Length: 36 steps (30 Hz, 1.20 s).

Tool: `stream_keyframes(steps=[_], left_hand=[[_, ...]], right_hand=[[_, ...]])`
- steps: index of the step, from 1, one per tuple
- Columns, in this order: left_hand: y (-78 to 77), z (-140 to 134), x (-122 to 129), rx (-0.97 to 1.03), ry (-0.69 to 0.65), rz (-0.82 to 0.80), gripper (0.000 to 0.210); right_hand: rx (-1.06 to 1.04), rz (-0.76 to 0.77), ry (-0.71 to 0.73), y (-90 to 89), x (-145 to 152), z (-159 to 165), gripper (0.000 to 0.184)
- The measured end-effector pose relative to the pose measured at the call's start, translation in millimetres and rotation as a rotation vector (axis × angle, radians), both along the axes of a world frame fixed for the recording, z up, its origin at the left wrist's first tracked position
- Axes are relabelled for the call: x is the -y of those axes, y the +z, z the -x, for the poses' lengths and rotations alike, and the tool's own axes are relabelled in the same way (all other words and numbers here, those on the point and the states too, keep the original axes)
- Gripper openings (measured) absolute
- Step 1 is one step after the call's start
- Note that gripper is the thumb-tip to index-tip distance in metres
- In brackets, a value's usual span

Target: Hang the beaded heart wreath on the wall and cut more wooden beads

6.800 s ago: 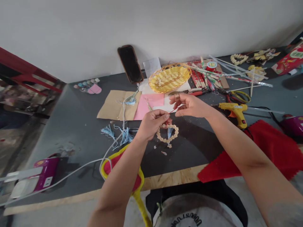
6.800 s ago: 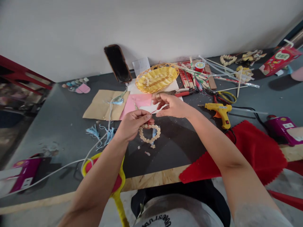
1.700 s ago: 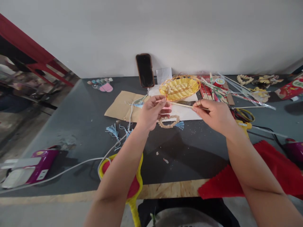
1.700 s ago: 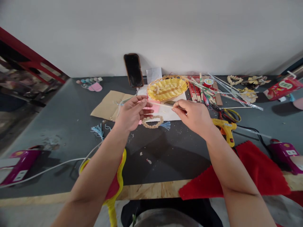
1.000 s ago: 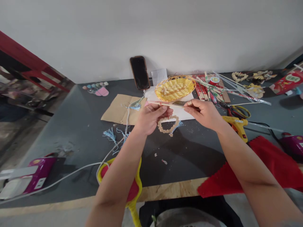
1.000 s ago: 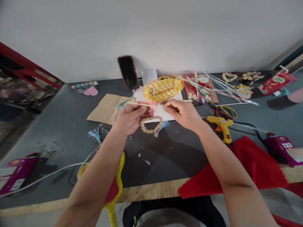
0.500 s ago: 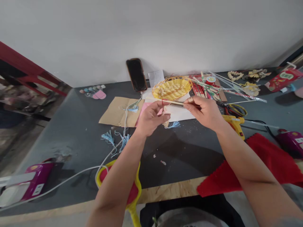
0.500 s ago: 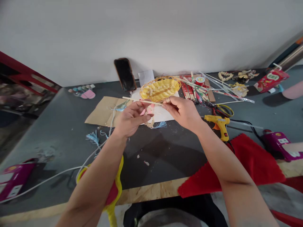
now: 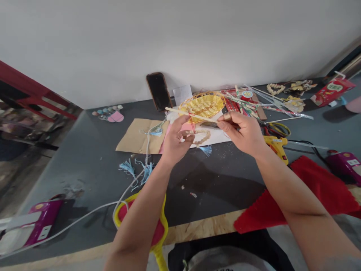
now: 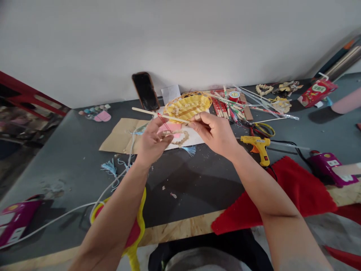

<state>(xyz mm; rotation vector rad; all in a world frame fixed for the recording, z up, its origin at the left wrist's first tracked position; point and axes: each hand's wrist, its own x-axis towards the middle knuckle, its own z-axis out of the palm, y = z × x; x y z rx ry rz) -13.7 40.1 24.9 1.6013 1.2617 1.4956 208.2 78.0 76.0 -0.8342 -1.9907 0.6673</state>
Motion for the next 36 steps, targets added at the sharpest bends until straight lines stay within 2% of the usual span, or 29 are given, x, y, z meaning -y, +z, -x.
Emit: stream_keyframes(steps=[7, 10, 15, 19, 23, 28, 31, 36], left_hand=[[1.9, -6, 3, 0.37, -0.25, 0.392, 0.041], [3.0, -9, 5, 0.533, -0.289, 0.409, 0.032], [14.9, -10, 9, 0.624, -0.299, 0.412, 0.023], [30.5, -7, 11, 0.63, -0.3, 0.396, 0.023], [41.3, -4, 9, 0.546, -0.239, 0.373, 0.029], [40.3, -1, 5, 0.39, -0.197, 0.294, 0.031], [38.3, -2, 5, 0.306, -0.162, 0.304, 0.032], [38.4, -6, 7, 0.283, -0.194, 0.341, 0.034]], right_hand=[[-0.059, 0.079, 0.005, 7.5, 0, 1, 0.032], [-0.086, 0.086, 0.025, 10.8, -7, 1, 0.032], [-0.115, 0.196, 0.152, 19.3, -22, 6, 0.032], [-0.165, 0.234, 0.278, 20.4, -34, 17, 0.034], [-0.183, 0.236, 0.26, 15.1, -42, 26, 0.035], [-0.132, 0.258, 0.18, 14.7, -39, 24, 0.037], [-0.126, 0.283, 0.167, 18.4, -33, 23, 0.04], [-0.156, 0.305, 0.186, 18.9, -27, 30, 0.04]])
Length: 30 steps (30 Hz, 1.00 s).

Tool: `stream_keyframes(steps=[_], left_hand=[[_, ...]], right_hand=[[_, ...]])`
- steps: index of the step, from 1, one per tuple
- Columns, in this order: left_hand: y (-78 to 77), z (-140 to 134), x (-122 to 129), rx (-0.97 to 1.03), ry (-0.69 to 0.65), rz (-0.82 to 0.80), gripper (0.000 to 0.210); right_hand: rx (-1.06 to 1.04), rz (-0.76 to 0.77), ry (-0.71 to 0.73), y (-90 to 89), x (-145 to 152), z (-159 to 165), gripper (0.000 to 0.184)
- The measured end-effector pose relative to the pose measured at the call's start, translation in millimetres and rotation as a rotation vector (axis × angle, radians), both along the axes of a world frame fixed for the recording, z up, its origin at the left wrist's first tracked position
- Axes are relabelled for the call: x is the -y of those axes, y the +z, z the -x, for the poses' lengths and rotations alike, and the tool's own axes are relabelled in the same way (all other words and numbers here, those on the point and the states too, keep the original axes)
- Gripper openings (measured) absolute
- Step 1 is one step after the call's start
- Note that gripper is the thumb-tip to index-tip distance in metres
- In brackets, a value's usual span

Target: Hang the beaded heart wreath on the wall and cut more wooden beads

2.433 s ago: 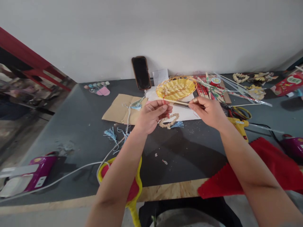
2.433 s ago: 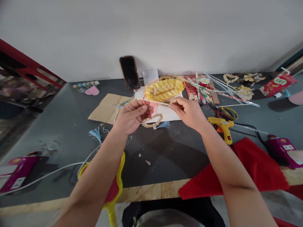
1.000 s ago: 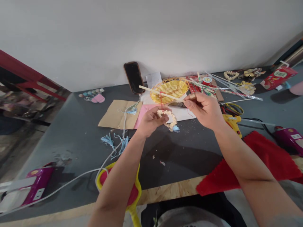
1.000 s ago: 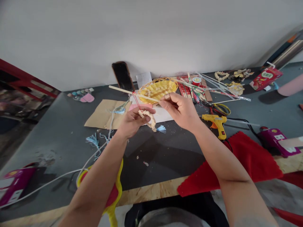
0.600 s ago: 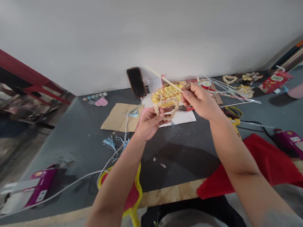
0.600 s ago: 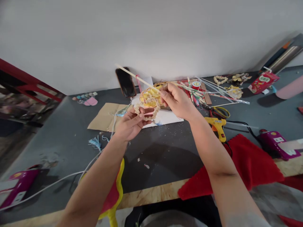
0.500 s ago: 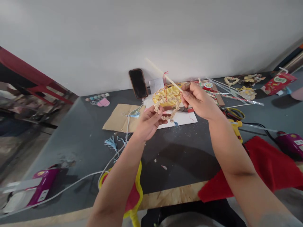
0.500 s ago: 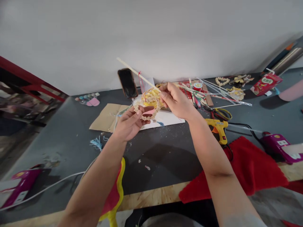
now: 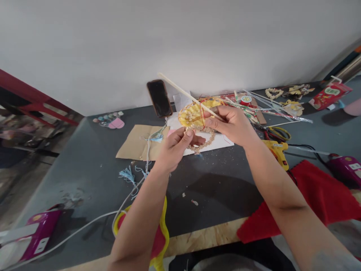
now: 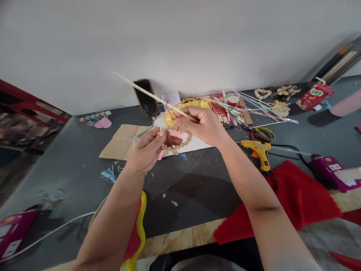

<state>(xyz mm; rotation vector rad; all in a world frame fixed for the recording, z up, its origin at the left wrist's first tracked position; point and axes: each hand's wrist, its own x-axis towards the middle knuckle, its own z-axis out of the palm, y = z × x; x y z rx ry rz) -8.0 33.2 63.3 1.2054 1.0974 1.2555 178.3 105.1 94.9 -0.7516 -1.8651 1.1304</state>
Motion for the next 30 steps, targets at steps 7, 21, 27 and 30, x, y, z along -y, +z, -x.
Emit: stream_keyframes(steps=[7, 21, 27, 30], left_hand=[[2.9, -3.9, 2.1, 0.132, -0.072, 0.089, 0.036], [5.2, -3.5, 3.6, 0.167, -0.123, 0.144, 0.035], [1.8, -5.0, 3.5, 0.201, -0.081, 0.102, 0.034], [-1.9, -7.3, 2.9, 0.237, -0.12, 0.11, 0.036]], right_hand=[[0.017, -0.018, 0.008, -4.6, 0.5, 4.7, 0.039], [-0.009, -0.041, 0.047, -5.6, 0.2, 7.3, 0.029], [0.025, -0.113, -0.05, -6.5, -1.3, 7.2, 0.034], [0.011, -0.131, -0.094, -3.7, -1.1, 6.9, 0.038]])
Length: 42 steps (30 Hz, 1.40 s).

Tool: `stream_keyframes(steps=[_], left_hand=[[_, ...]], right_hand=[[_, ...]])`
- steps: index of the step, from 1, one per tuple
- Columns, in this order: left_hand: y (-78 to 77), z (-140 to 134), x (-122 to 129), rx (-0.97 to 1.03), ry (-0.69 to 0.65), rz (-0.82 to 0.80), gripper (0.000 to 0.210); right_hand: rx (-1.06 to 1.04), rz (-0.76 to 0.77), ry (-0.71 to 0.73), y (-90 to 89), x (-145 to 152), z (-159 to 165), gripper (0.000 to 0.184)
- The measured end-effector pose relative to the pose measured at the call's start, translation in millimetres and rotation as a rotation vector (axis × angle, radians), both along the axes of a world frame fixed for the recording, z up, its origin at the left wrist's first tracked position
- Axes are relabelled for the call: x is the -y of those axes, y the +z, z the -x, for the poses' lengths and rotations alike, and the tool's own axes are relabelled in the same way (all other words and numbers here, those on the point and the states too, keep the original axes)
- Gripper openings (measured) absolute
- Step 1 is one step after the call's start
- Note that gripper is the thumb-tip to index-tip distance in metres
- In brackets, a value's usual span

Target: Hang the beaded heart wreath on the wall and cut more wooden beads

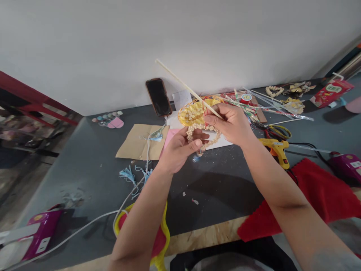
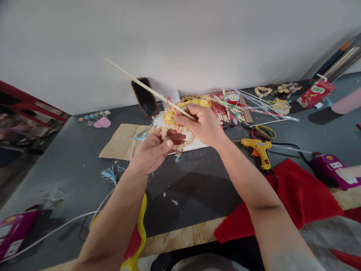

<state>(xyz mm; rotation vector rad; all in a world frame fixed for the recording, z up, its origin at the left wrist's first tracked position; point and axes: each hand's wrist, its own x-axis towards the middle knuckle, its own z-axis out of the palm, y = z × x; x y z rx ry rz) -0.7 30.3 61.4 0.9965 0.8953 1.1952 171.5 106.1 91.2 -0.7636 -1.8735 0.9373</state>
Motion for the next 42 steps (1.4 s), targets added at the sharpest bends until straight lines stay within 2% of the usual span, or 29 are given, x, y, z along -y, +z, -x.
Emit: stream_keyframes(steps=[3, 10, 15, 21, 24, 33, 42], left_hand=[[-3.0, -4, 0, 0.018, -0.026, -0.016, 0.048], [-8.5, -11, 0, 0.013, 0.079, -0.074, 0.037], [-5.7, -13, 1, 0.008, 0.12, -0.065, 0.037], [-0.6, -18, 3, 0.049, 0.136, -0.032, 0.037], [-0.9, -19, 2, 0.05, 0.148, -0.032, 0.039], [2.1, -19, 5, 0.047, 0.173, -0.047, 0.037], [1.0, -27, 8, 0.058, 0.201, -0.039, 0.041]], right_hand=[[-0.044, 0.003, -0.052, 1.3, -1, 0, 0.037], [-0.162, -0.042, -0.106, -5.1, -5, 3, 0.033], [-0.211, -0.066, -0.142, -6.8, -2, 6, 0.029], [-0.221, -0.111, -0.177, -5.5, 1, 10, 0.033], [-0.232, -0.144, -0.188, -5.8, 3, 11, 0.03], [-0.152, -0.236, -0.14, -9.6, 1, 7, 0.026], [-0.178, -0.242, -0.195, -15.6, 4, 13, 0.024]])
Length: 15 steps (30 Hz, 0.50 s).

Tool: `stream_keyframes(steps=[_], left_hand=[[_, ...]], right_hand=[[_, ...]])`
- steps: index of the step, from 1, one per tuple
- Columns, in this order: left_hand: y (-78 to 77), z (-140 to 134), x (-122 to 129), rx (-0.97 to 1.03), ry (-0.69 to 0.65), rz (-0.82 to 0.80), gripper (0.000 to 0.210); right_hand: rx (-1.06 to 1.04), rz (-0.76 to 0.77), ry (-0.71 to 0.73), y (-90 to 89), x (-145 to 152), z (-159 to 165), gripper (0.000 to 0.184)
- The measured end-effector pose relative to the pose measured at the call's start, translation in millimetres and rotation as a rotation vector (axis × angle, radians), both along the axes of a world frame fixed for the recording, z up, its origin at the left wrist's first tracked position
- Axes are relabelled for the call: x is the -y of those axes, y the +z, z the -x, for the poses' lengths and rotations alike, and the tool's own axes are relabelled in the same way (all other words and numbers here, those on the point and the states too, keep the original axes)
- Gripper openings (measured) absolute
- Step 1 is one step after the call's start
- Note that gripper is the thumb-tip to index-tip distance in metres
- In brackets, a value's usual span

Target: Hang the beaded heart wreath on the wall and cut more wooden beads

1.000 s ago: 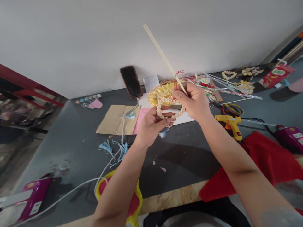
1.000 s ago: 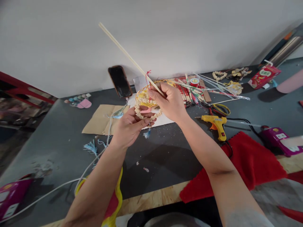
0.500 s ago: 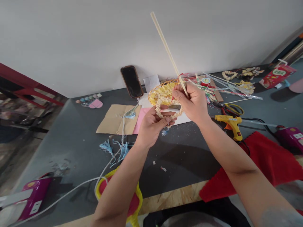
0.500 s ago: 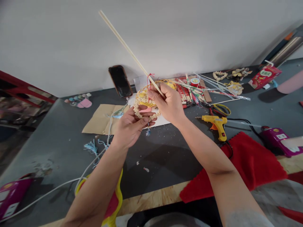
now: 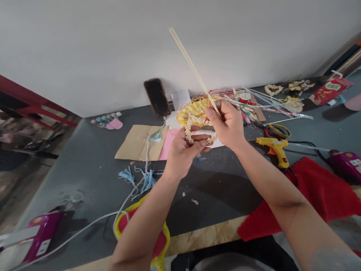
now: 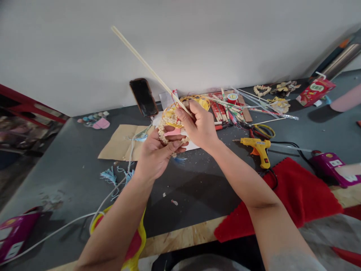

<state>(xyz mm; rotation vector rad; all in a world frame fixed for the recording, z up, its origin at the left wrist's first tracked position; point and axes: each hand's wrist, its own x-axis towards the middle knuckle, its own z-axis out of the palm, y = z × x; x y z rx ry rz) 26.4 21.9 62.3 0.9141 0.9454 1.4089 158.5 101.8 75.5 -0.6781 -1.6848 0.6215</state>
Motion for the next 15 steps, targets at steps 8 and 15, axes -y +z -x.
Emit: stream_keyframes(steps=[8, 15], left_hand=[[-3.9, -1.1, -1.1, -0.021, 0.021, -0.004, 0.044], [-4.6, -1.4, -1.4, -0.033, 0.04, -0.006, 0.045]], right_hand=[[-0.013, -0.043, -0.057, -2.6, 2.6, 3.1, 0.022], [-0.005, 0.001, -0.056, -5.7, 3.7, 4.5, 0.022]])
